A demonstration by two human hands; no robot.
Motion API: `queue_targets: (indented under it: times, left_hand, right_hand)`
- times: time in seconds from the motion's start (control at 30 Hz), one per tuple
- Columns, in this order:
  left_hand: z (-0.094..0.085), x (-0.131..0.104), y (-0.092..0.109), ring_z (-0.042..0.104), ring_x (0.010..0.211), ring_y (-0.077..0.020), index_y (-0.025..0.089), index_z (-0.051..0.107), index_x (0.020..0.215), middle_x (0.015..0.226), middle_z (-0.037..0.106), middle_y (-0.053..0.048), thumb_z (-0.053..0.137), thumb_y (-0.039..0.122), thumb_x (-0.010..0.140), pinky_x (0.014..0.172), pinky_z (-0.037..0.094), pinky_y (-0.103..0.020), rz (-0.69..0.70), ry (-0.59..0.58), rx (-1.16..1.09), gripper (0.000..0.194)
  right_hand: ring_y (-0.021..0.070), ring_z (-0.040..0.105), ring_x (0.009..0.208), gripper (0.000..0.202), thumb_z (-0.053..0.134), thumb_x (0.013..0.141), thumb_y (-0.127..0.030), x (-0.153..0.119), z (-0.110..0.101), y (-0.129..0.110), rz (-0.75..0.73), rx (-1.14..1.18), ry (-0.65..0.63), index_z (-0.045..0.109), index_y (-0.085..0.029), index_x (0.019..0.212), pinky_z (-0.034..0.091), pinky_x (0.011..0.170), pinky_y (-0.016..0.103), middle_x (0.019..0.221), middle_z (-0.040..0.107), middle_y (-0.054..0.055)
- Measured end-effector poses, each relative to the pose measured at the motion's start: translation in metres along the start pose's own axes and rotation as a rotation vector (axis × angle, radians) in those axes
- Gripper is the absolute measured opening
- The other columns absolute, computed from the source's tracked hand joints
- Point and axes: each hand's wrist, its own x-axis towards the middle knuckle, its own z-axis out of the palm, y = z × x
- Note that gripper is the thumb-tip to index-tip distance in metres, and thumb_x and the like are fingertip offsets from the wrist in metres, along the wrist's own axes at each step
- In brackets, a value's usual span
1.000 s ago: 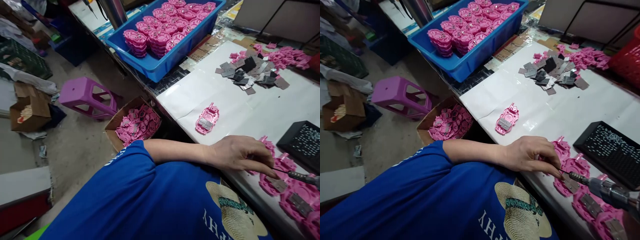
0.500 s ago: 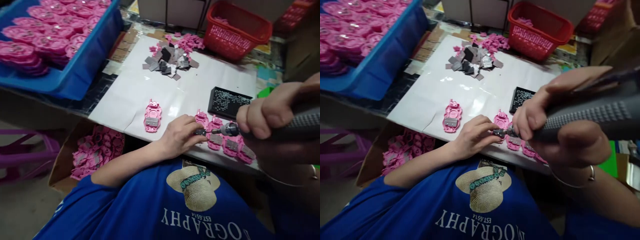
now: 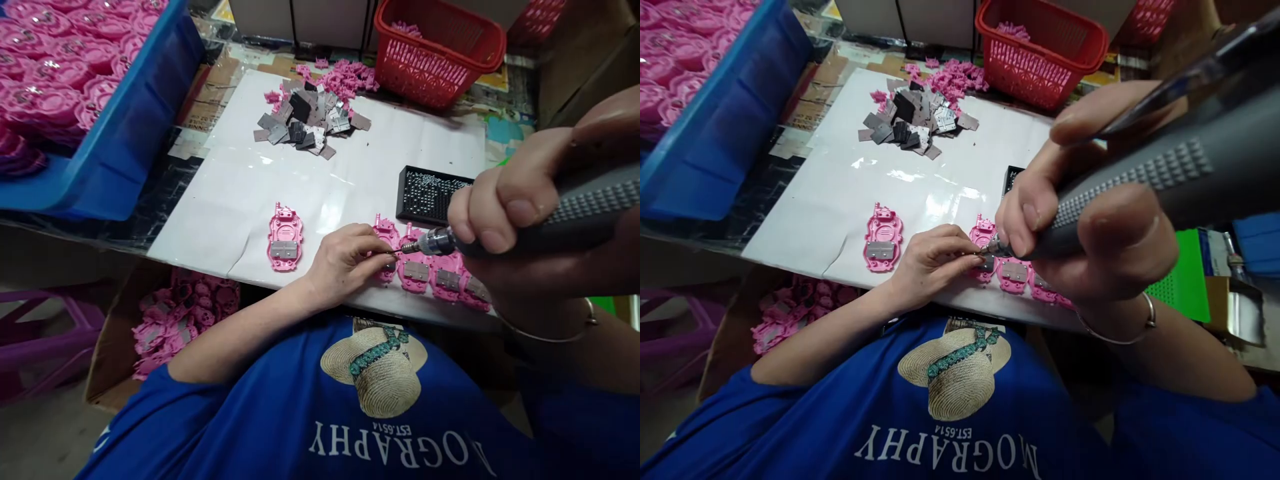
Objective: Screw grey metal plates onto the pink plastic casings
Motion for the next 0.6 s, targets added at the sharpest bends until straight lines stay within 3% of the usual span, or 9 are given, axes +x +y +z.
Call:
queue_targets:
  times: [0.07, 0.17, 0.23, 0.33, 0.4, 0.5, 0.6]
  left_hand:
    - [-0.001, -0.001, -0.001, 0.064, 0.08, -0.0127, 0.012, 0.071, 0.092, 0.085, 0.069, -0.006, 0.062, 0.024, 0.094, 0.074, 0.053, -0.026, 0.061, -0.016, 0.07, 0.015]
    - [-0.002, -0.004, -0.002, 0.062, 0.083, -0.015, 0.013, 0.067, 0.106, 0.091, 0.069, -0.008, 0.056, 0.028, 0.097, 0.076, 0.053, -0.03, 0.123, -0.036, 0.231, 0.021]
    - [-0.001, -0.006, -0.002, 0.06, 0.085, -0.0176, 0.011, 0.064, 0.115, 0.094, 0.068, -0.009, 0.054, 0.034, 0.098, 0.077, 0.053, -0.033, 0.136, -0.038, 0.36, 0.03]
    - [0.002, -0.009, 0.0, 0.058, 0.096, -0.023, 0.008, 0.062, 0.116, 0.111, 0.068, -0.014, 0.055, 0.04, 0.097, 0.082, 0.051, -0.038, 0.192, -0.139, 0.523, 0.037]
    - [0.005, -0.01, 0.002, 0.057, 0.103, -0.0266, 0.006, 0.06, 0.119, 0.12, 0.066, -0.016, 0.056, 0.04, 0.096, 0.083, 0.049, -0.04, 0.233, -0.244, 0.615, 0.042]
    - [0.009, -0.01, 0.004, 0.057, 0.103, -0.0279, 0.003, 0.059, 0.121, 0.117, 0.068, -0.016, 0.056, 0.039, 0.096, 0.082, 0.047, -0.04, 0.245, -0.337, 0.711, 0.044]
    - [0.011, -0.009, 0.004, 0.058, 0.102, -0.0271, 0.003, 0.06, 0.119, 0.116, 0.068, -0.015, 0.056, 0.04, 0.096, 0.082, 0.046, -0.039, 0.248, -0.334, 0.725, 0.043]
  right_hand:
    - [0.0086, 0.03, 0.03, 0.038, 0.08, 0.07, -0.054, -0.002, 0.003, 0.002, -0.06, 0.05, 0.05, 0.052, -0.029, 0.066, 0.029, 0.032, 0.03, 0.045, 0.043, -0.008]
    - [0.0106, 0.033, 0.033, 0.042, 0.077, 0.069, -0.062, -0.003, 0.004, 0.008, -0.008, 0.048, 0.025, 0.051, -0.029, 0.067, 0.03, 0.033, 0.031, 0.046, 0.042, -0.006]
    - [0.0111, 0.033, 0.035, 0.04, 0.074, 0.07, -0.064, -0.002, 0.0, 0.014, -0.062, 0.053, 0.039, 0.055, -0.029, 0.07, 0.03, 0.034, 0.031, 0.048, 0.04, -0.005]
    - [0.0123, 0.036, 0.041, 0.029, 0.076, 0.071, -0.052, 0.002, -0.006, 0.027, -0.178, 0.041, 0.09, 0.062, -0.029, 0.083, 0.033, 0.038, 0.032, 0.056, 0.041, -0.004]
    - [0.0138, 0.038, 0.046, 0.026, 0.077, 0.072, -0.043, 0.005, -0.009, 0.036, -0.174, -0.026, 0.116, 0.062, -0.032, 0.09, 0.036, 0.042, 0.033, 0.062, 0.042, -0.003]
    - [0.0151, 0.036, 0.046, 0.026, 0.074, 0.071, -0.047, 0.011, -0.011, 0.046, -0.137, -0.133, 0.139, 0.057, -0.036, 0.088, 0.035, 0.043, 0.033, 0.059, 0.041, -0.003]
    - [0.0148, 0.034, 0.044, 0.029, 0.072, 0.068, -0.049, 0.016, -0.011, 0.052, -0.147, -0.16, 0.175, 0.054, -0.035, 0.087, 0.032, 0.041, 0.032, 0.055, 0.041, -0.004]
